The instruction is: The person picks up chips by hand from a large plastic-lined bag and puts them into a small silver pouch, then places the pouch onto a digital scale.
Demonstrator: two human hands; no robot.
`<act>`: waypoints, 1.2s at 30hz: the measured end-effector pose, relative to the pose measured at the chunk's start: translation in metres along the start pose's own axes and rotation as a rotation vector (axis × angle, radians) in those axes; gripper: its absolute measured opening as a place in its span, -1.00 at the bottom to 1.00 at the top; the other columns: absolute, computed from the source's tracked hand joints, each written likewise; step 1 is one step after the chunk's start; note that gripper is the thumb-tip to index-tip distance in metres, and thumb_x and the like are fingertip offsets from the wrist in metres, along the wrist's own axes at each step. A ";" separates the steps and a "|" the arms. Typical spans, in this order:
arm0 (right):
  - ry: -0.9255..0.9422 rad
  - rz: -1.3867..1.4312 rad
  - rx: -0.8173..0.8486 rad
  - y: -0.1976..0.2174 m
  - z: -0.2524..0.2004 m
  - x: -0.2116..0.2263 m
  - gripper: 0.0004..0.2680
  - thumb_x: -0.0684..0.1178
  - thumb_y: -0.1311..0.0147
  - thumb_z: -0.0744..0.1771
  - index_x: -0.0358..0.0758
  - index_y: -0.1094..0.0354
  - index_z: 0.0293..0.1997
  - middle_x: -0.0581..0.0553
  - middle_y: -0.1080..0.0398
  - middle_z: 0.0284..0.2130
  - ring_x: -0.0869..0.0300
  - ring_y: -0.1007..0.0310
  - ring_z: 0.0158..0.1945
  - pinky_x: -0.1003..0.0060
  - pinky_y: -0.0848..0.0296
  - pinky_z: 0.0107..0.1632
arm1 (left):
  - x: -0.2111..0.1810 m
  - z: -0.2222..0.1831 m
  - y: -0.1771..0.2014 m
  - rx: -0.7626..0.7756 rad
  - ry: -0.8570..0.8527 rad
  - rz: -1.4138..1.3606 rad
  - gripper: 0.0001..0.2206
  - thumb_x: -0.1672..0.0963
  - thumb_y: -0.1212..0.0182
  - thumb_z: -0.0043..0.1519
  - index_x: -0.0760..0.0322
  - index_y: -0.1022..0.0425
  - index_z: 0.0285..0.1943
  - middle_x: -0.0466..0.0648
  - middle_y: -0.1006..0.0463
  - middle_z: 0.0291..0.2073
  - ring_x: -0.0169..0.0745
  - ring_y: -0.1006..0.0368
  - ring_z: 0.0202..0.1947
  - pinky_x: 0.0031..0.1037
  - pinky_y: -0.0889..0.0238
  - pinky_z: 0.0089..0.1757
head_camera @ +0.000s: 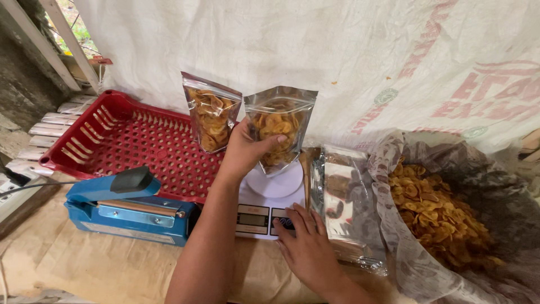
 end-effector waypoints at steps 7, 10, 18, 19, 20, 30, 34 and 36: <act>-0.005 0.083 -0.110 0.004 -0.002 -0.003 -0.72 0.01 -0.12 0.31 -0.20 -0.44 0.11 -0.30 -0.27 0.14 -0.14 -0.10 0.37 -0.19 0.01 0.36 | 0.002 -0.001 -0.008 0.043 -0.013 -0.084 -0.57 0.31 -0.41 0.12 0.45 -0.44 0.20 0.00 -0.65 -0.03 -0.33 -0.59 -0.03 -0.46 -0.50 0.00; -0.027 0.135 -0.248 0.018 -0.007 -0.014 -0.72 -0.06 -0.14 0.29 -0.19 -0.44 0.12 -0.26 -0.28 0.14 -0.12 -0.15 0.35 -0.18 -0.01 0.37 | 0.006 -0.002 -0.006 0.049 0.000 -0.042 -0.58 0.32 -0.41 0.12 0.50 -0.44 0.18 0.04 -0.67 -0.05 -0.30 -0.60 -0.06 -0.43 -0.51 -0.02; -0.244 0.416 -0.452 0.030 -0.029 -0.045 -0.74 -0.22 -0.02 0.35 -0.27 -0.39 0.19 -0.24 -0.28 0.18 -0.11 -0.20 0.37 0.04 -0.20 0.38 | 0.011 -0.003 -0.009 0.052 0.024 0.004 -0.55 0.30 -0.43 0.11 0.50 -0.41 0.19 0.02 -0.66 -0.05 -0.34 -0.59 -0.07 -0.47 -0.53 -0.04; -0.255 0.429 -0.451 0.029 -0.029 -0.047 -0.74 -0.22 -0.01 0.35 -0.28 -0.39 0.19 -0.24 -0.28 0.19 -0.11 -0.21 0.37 0.06 -0.20 0.38 | 0.010 -0.003 -0.009 0.050 0.030 0.018 -0.55 0.29 -0.43 0.12 0.50 -0.41 0.20 0.02 -0.66 -0.06 -0.34 -0.59 -0.08 -0.47 -0.53 -0.05; -0.266 0.441 -0.449 0.028 -0.029 -0.049 -0.74 -0.23 0.00 0.36 -0.30 -0.38 0.19 -0.25 -0.29 0.19 -0.10 -0.22 0.37 0.07 -0.20 0.38 | 0.009 -0.004 -0.010 0.054 0.026 0.018 -0.54 0.29 -0.44 0.11 0.50 -0.41 0.20 0.03 -0.66 -0.06 -0.34 -0.59 -0.08 -0.47 -0.53 -0.06; -0.271 0.492 -0.472 0.027 -0.030 -0.052 -0.74 -0.23 0.03 0.36 -0.35 -0.35 0.19 -0.26 -0.29 0.20 -0.09 -0.23 0.36 0.10 -0.21 0.39 | 0.011 -0.005 -0.010 0.056 0.037 0.026 -0.53 0.30 -0.45 0.10 0.50 -0.41 0.20 0.02 -0.65 -0.05 -0.35 -0.58 -0.07 -0.48 -0.52 -0.05; -0.280 0.523 -0.466 0.024 -0.030 -0.054 -0.74 -0.23 0.03 0.36 -0.36 -0.34 0.20 -0.27 -0.29 0.20 -0.09 -0.23 0.36 0.10 -0.21 0.38 | 0.006 -0.006 -0.010 0.073 -0.005 0.012 -0.54 0.30 -0.45 0.12 0.51 -0.42 0.20 0.02 -0.65 -0.04 -0.34 -0.58 -0.06 -0.48 -0.51 -0.03; -0.281 0.528 -0.459 0.024 -0.029 -0.055 -0.74 -0.23 0.03 0.36 -0.36 -0.34 0.20 -0.27 -0.29 0.20 -0.09 -0.24 0.36 0.09 -0.21 0.38 | 0.005 -0.006 -0.009 0.070 -0.001 -0.001 -0.54 0.30 -0.45 0.11 0.51 -0.42 0.20 0.02 -0.65 -0.04 -0.34 -0.58 -0.06 -0.47 -0.51 -0.03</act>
Point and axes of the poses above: each hand's wrist, its own z-axis towards the middle knuckle, its own y-axis out of the back of the hand, x = y × z, the point moved 10 cm from there along z, towards the middle knuckle
